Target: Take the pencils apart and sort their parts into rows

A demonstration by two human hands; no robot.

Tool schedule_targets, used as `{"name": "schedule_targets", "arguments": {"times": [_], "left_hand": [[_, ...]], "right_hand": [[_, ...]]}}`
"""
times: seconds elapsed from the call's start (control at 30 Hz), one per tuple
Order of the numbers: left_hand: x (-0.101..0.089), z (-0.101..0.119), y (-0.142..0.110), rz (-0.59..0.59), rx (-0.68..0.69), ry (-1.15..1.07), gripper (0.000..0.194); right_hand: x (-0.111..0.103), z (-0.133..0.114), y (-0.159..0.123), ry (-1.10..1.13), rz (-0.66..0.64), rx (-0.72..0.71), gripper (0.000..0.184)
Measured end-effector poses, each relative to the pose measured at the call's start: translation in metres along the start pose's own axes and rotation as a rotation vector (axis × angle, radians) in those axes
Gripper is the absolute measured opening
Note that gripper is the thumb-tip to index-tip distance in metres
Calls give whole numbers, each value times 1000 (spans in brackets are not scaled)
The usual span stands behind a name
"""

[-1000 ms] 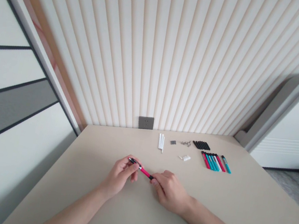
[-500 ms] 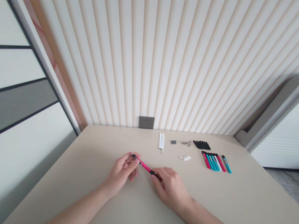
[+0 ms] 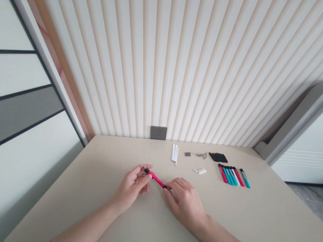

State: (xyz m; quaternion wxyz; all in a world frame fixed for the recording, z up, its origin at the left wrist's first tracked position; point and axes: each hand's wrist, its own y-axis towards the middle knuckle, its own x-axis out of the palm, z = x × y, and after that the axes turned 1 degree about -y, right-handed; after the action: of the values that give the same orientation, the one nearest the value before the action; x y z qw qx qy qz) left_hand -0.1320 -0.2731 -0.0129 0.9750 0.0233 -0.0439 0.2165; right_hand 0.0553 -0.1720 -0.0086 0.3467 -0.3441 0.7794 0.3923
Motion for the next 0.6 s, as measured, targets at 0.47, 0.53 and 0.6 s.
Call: {"name": "schedule_targets", "arguments": {"times": [0.47,0.53,0.6], "left_hand": [[-4,1,0,-107,-65,129,39],[-3,3,0,-124,-74,137,38],[-3,5,-1,-132,-86,138,38]], "right_hand": [[-45,45,15,-179,268,153,30],[-68,74,15,-277,288,246,32],[-93,112,9,-388,266,396,33]]}}
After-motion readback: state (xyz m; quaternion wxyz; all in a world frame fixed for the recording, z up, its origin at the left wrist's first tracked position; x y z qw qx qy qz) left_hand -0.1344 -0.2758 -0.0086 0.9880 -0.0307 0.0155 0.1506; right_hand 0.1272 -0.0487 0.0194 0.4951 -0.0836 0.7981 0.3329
